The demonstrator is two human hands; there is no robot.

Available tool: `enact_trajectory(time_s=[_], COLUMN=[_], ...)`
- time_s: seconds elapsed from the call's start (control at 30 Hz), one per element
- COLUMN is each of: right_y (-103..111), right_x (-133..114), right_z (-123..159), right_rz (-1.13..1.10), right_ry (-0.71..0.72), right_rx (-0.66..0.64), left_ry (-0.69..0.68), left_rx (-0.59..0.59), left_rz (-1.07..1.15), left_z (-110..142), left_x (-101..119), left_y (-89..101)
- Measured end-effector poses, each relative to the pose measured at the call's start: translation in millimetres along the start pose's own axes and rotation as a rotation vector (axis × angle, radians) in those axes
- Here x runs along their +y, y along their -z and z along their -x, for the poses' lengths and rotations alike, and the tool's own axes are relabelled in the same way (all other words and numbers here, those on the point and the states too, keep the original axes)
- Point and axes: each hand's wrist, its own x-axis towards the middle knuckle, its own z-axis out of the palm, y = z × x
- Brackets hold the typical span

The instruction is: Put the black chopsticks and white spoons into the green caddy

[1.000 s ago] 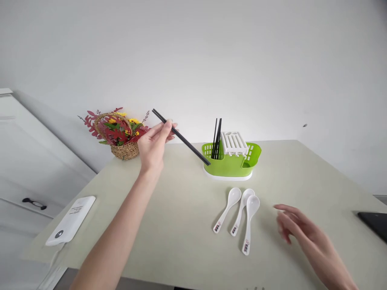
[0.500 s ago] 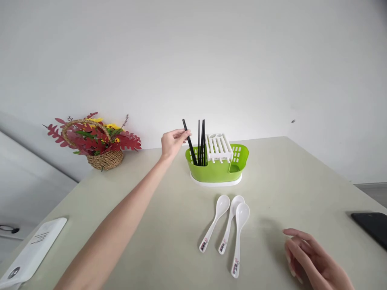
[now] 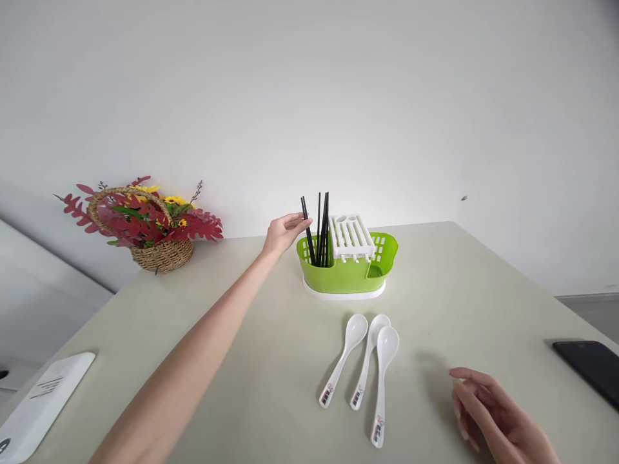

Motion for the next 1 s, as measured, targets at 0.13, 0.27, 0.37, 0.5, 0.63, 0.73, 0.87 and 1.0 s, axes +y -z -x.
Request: enact_trajectory(time_s=[0.13, 0.27, 0.37, 0.5, 0.63, 0.73, 0.87, 1.0], right_y=[-5, -16, -25, -29, -28, -28, -30, -31], right_x=[-4, -7, -8, -10, -12, -11, -8, -12], right_z=[-1, -2, -1, 2, 5, 5, 4, 5], right_rz=[0.03, 0.138, 0.261, 0.347, 0.351, 0.324, 0.272, 0.237], right_ry=[-0.005, 0.055, 0.114, 0.16, 0.198, 0.215, 0.217, 0.244], right_rx=[0.011, 0.018, 0.05, 0.067, 0.072, 0.067, 0.061, 0.067], left_ry=[0.069, 0.238, 0.332, 0.261, 0.154, 0.148, 0.139, 0.18], left_rx=[0.208, 0.375, 0.074, -0.167, -0.314, -0.429, -0.464, -0.427], left_rz=[0.018, -0.001, 0.055, -0.071, -0.295, -0.418, -0.54, -0.548], left_z=[22, 73, 121, 170, 186, 186, 189, 194], left_x=[-16, -45, -59, -52, -34, -23, -13, -9], left_y=[10.7, 18.0, 10.0, -18.8, -49.7, -65.8, -77.8, -75.3])
